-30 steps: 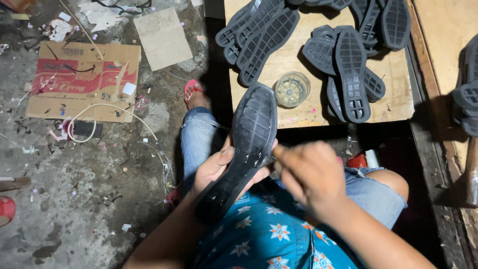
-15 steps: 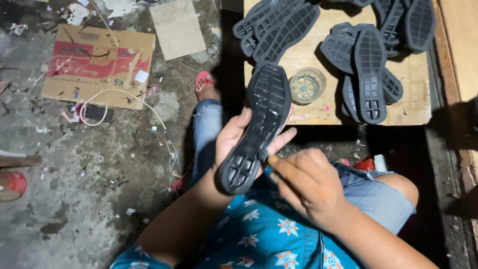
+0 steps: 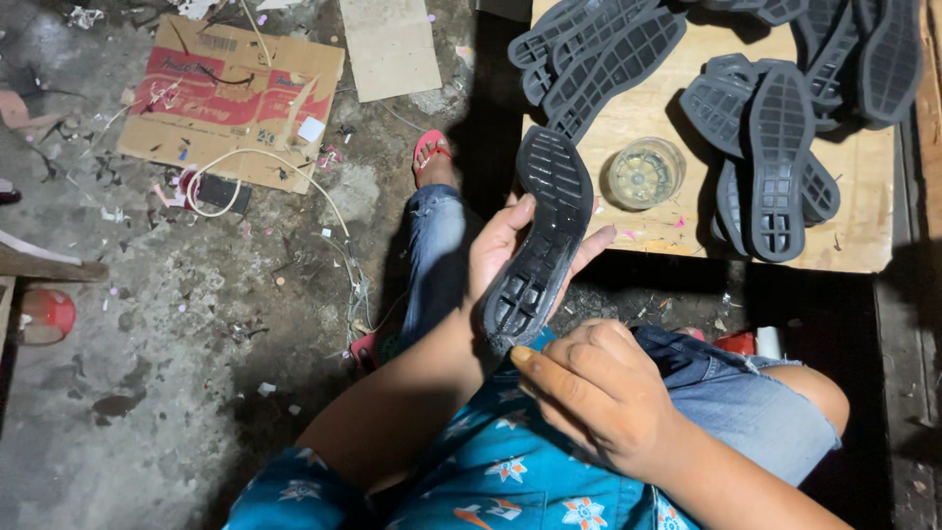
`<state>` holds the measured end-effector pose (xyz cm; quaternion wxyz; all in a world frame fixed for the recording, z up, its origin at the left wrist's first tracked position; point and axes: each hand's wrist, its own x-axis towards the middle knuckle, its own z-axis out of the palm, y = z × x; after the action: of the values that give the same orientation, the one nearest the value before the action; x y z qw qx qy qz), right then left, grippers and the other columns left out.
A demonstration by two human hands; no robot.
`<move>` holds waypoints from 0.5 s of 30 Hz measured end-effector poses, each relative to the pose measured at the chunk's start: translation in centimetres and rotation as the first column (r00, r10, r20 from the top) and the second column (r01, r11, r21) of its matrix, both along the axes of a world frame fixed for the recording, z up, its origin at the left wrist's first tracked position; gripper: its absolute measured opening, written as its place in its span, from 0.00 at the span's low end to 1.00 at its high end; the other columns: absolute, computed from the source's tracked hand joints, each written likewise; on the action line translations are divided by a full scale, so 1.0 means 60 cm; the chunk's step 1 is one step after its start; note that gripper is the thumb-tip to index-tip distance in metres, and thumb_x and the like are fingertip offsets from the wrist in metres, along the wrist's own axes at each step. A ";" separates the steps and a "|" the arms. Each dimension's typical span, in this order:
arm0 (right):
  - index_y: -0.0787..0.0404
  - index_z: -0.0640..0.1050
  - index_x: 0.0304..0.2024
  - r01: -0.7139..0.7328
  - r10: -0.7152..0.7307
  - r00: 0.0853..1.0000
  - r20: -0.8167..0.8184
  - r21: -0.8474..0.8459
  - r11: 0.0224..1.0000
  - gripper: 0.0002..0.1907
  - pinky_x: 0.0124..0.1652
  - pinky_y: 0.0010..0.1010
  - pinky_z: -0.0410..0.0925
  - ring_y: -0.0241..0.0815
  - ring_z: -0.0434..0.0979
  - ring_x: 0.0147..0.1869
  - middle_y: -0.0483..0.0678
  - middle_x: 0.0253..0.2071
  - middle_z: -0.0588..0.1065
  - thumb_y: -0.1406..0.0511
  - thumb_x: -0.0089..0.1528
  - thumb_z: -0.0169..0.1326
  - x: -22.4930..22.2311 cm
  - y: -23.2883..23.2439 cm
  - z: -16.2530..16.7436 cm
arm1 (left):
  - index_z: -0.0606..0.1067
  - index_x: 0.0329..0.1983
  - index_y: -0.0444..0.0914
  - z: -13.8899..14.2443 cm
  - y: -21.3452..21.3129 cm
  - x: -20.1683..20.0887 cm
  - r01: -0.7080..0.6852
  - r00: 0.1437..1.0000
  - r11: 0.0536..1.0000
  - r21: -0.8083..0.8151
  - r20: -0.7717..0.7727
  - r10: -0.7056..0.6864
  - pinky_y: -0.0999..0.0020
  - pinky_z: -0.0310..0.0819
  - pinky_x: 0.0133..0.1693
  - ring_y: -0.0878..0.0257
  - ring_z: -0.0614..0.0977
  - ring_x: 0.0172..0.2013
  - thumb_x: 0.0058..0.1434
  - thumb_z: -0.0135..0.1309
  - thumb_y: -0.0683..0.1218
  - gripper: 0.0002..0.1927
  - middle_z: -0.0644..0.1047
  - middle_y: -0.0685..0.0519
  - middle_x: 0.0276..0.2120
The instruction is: The person sits on the floor of a shoe workshop and opens a white plastic jug of glue. They hold a black rubber shoe sole in one hand, dip a small applicator into a shallow glue container, and spread glue over the textured underside of the sole, setting finished soles on the floor and repeating with more soles.
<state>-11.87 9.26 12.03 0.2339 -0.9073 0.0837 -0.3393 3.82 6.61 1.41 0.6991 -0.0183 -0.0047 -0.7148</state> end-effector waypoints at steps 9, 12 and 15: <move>0.66 0.78 0.52 0.268 -0.267 0.963 -0.046 0.024 0.963 0.18 0.41 0.39 0.66 0.51 0.73 0.41 0.51 0.37 0.75 0.70 0.59 0.63 0.044 -0.025 0.002 | 0.67 0.69 0.45 -0.051 0.013 0.007 -0.010 1.000 0.998 0.056 0.023 0.009 0.37 0.62 0.69 0.55 0.77 0.60 0.77 0.45 0.44 0.18 0.77 0.49 0.57; 0.65 0.78 0.51 -0.097 0.101 0.992 -0.074 0.060 0.993 0.18 0.41 0.40 0.66 0.49 0.75 0.39 0.49 0.35 0.74 0.66 0.60 0.64 0.038 -0.005 -0.001 | 0.66 0.66 0.33 -0.068 0.011 0.037 0.036 0.998 0.980 0.193 -0.066 -0.024 0.43 0.63 0.70 0.48 0.77 0.60 0.76 0.47 0.49 0.21 0.76 0.42 0.58; 0.62 0.79 0.48 0.014 0.004 0.993 -0.115 0.159 0.987 0.16 0.42 0.37 0.69 0.49 0.77 0.41 0.48 0.36 0.77 0.66 0.59 0.63 0.017 -0.002 -0.019 | 0.67 0.64 0.25 -0.075 0.027 0.100 -0.171 0.985 0.976 0.134 0.044 0.166 0.41 0.62 0.70 0.43 0.76 0.61 0.74 0.47 0.50 0.25 0.75 0.37 0.58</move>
<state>-10.84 9.13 10.92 0.2995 -0.9035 0.1262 -0.2792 9.81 8.22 -3.08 0.7566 0.0417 0.0315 -0.6518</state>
